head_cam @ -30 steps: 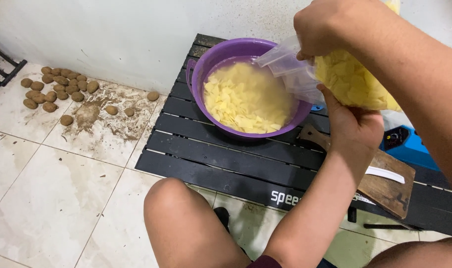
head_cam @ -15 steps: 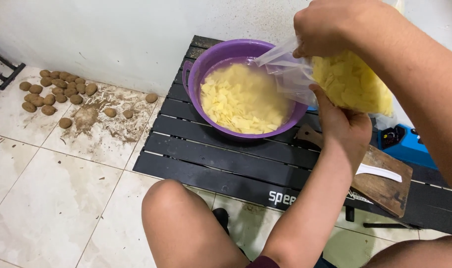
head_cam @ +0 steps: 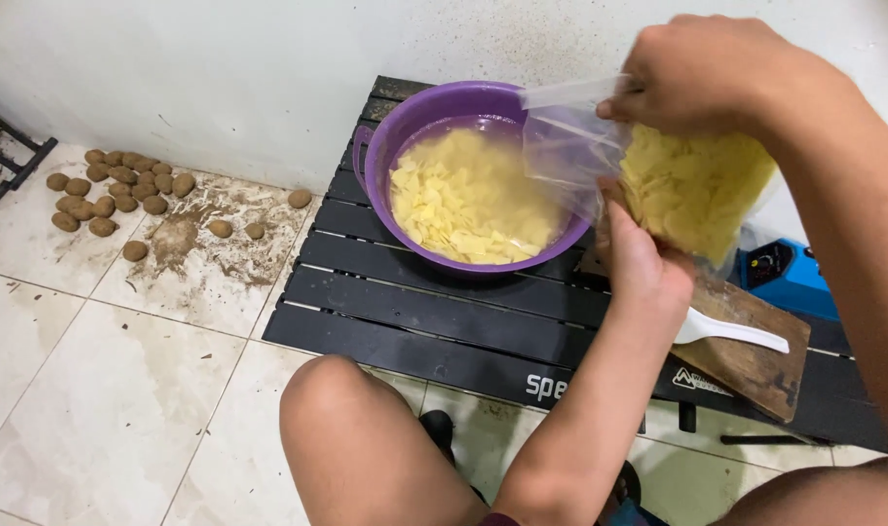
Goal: The person scoops sliced dry fruits from a bowl into plastic bags using a spoon and then seals each bag with a heat sealer.
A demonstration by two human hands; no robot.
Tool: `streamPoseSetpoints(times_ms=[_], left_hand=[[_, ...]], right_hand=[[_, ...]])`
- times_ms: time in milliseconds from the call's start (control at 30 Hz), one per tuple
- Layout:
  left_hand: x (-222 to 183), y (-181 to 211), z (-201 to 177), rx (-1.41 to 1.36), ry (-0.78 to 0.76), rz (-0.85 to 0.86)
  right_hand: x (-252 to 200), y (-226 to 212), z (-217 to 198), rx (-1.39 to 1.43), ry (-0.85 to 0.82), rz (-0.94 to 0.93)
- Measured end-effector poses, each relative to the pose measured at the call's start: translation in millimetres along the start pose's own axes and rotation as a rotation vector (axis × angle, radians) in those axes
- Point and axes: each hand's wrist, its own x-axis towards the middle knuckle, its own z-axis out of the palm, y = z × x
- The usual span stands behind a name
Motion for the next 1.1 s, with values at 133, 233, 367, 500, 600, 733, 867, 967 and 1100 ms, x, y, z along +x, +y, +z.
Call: streamPoseSetpoints(times_ms=[133, 233, 367, 500, 600, 733, 867, 967, 1100], left_hand=[[-15, 18, 0, 0.014, 0.221, 0.150], [-21, 25, -16, 0.227, 0.172, 0.160], [-38, 38, -28, 0.493, 0.080, 0.245], [-49, 55, -42, 0.712, -0.042, 0.343], [-65, 74, -44, 1.082, -0.147, 0.543], [-64, 96, -71, 1.255, -0.213, 0.617], [-78, 118, -74, 1.424, -0.260, 0.674], [-77, 138, -75, 1.491, -0.328, 0.690], [-81, 138, -70, 1.477, -0.279, 0.760]], right_hand=[[-20, 17, 27, 0.251, -0.033, 0.067], [-36, 35, 63, 0.452, 0.109, 0.034], [-66, 43, 100, 0.943, 0.087, 0.218], [-98, 26, 130, 1.411, 0.182, 0.314], [-87, 32, 199, 1.390, 0.348, 0.208], [-112, 12, 223, 1.537, 0.418, 0.047], [-133, -12, 226, 1.583, 0.444, 0.089], [-141, -27, 221, 1.622, 0.573, 0.040], [-115, -20, 281, 1.476, 0.675, -0.005]])
